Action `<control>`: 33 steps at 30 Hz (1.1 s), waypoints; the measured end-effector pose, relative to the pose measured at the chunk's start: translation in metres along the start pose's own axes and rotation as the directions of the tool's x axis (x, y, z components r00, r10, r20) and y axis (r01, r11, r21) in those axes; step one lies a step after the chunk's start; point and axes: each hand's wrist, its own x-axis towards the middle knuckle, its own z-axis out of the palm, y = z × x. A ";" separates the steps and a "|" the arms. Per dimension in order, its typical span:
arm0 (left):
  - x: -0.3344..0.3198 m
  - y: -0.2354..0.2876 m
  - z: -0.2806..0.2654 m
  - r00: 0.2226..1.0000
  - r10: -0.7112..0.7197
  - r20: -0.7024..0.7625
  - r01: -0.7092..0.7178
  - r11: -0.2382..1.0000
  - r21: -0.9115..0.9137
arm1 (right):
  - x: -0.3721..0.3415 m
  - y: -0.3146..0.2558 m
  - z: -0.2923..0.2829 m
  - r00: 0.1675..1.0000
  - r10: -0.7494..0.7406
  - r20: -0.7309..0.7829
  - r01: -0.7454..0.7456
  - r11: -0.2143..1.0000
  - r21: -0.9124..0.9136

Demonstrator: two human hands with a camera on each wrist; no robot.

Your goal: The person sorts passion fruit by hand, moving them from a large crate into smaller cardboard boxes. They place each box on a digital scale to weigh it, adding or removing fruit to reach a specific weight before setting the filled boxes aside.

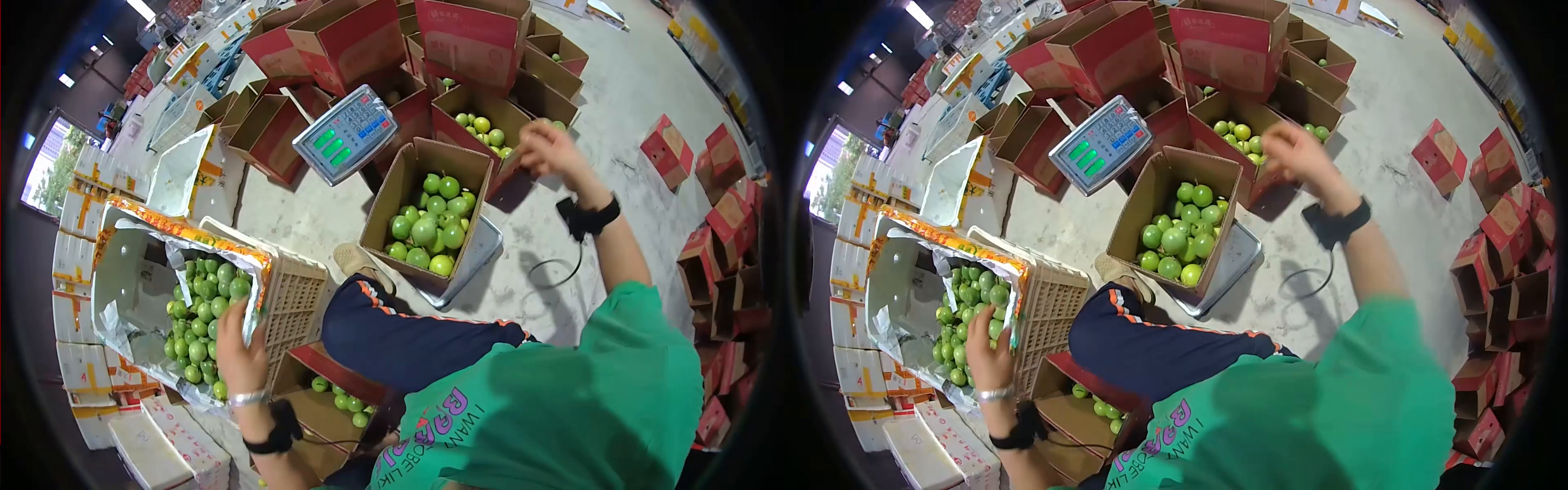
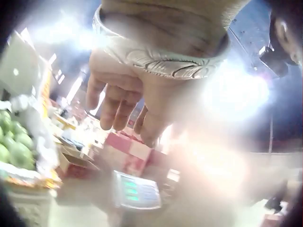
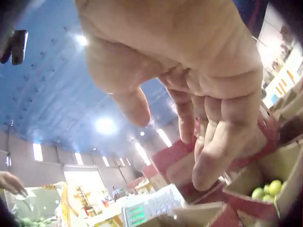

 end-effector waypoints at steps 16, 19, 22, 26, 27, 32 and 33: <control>-0.309 -0.092 0.093 0.409 -0.909 -0.079 0.913 0.407 0.034 | 0.094 0.109 0.223 0.455 0.700 0.551 0.486 0.323 -0.812; -0.322 -0.111 0.114 0.250 -0.968 0.003 0.962 0.248 -0.113 | 0.073 0.095 0.224 0.415 0.734 0.538 0.408 0.378 -0.831; -0.358 -0.142 0.153 0.350 -0.871 0.345 0.726 0.020 -0.687 | 0.068 0.085 0.231 0.229 0.786 0.574 0.155 0.553 -0.819; -0.359 -0.143 0.169 0.377 -0.860 0.343 0.914 0.285 -0.290 | 0.057 0.104 0.230 -0.012 0.724 0.689 -0.211 0.672 -0.710; -0.361 -0.147 0.175 0.340 -0.891 0.300 0.940 0.321 -0.113 | 0.054 0.107 0.228 0.150 0.821 0.551 -0.286 0.569 -0.771; -0.321 -0.104 0.144 0.227 -0.951 0.211 0.967 0.194 -0.168 | 0.058 0.118 0.216 0.263 0.885 0.385 -0.487 0.466 -0.739; -0.327 -0.108 0.158 0.233 -0.956 0.181 0.962 0.199 -0.186 | 0.064 0.120 0.219 0.319 0.852 0.415 -0.410 0.518 -0.751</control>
